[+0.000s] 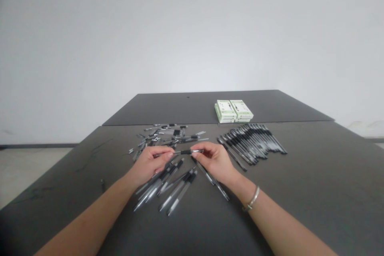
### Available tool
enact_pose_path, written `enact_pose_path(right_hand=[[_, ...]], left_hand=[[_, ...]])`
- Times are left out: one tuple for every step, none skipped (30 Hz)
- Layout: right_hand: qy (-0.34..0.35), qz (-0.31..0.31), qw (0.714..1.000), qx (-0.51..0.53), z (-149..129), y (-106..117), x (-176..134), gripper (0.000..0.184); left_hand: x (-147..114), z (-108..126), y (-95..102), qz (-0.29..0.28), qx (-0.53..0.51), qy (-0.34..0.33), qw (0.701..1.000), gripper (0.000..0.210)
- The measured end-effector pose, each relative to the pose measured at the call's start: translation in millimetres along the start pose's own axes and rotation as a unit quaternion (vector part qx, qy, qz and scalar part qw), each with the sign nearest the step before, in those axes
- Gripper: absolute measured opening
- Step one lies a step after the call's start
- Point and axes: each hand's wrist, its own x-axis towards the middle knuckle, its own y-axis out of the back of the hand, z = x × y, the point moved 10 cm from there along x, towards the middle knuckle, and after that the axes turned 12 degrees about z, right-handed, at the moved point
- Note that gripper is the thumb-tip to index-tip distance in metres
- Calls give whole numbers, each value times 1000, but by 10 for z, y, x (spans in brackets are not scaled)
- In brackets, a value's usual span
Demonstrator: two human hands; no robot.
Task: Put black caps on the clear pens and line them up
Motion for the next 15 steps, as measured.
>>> enact_pose_path(right_hand=[[-17, 0, 1000, 22, 34, -5, 7, 21], [-36, -3, 998, 48, 76, -12, 12, 22], [-56, -5, 995, 76, 119, -21, 15, 22], [-76, -8, 992, 105, 159, -31, 17, 23], [-93, -12, 987, 134, 191, -43, 16, 23], [-108, -16, 981, 160, 217, -59, 13, 23], [-123, -20, 975, 183, 240, -77, 7, 24], [-137, -24, 969, 202, 262, -98, -2, 24], [-150, -28, 964, 217, 281, -122, -13, 25], [-161, -31, 960, 228, 299, -145, -24, 25], [-171, -34, 956, 236, 314, -166, -35, 25], [-178, -36, 953, 241, 322, -184, -43, 25], [-182, -37, 952, 244, 322, -194, -45, 25], [-182, -35, 951, 248, 312, -191, -40, 24], [-179, -29, 951, 252, 293, -173, -27, 22]], left_hand=[[9, -17, 6, 1, 8, 2, 1000, 32], [19, -37, 12, 3, 15, 5, 1000, 34], [30, -57, 15, 3, 23, 8, 1000, 35], [38, -78, 10, 0, 30, 11, 999, 37], [45, -97, 2, -4, 35, 15, 999, 39], [47, -115, -12, -10, 38, 19, 999, 40], [45, -131, -33, -19, 41, 24, 999, 41], [38, -143, -57, -28, 44, 30, 998, 42], [28, -149, -82, -37, 45, 34, 998, 43], [17, -150, -106, -46, 45, 37, 997, 44], [4, -146, -131, -55, 44, 39, 997, 45], [-9, -140, -154, -65, 44, 39, 996, 45], [-19, -134, -171, -72, 42, 39, 996, 46], [-24, -132, -178, -76, 39, 40, 996, 46], [-25, -133, -177, -76, 36, 41, 996, 46]])
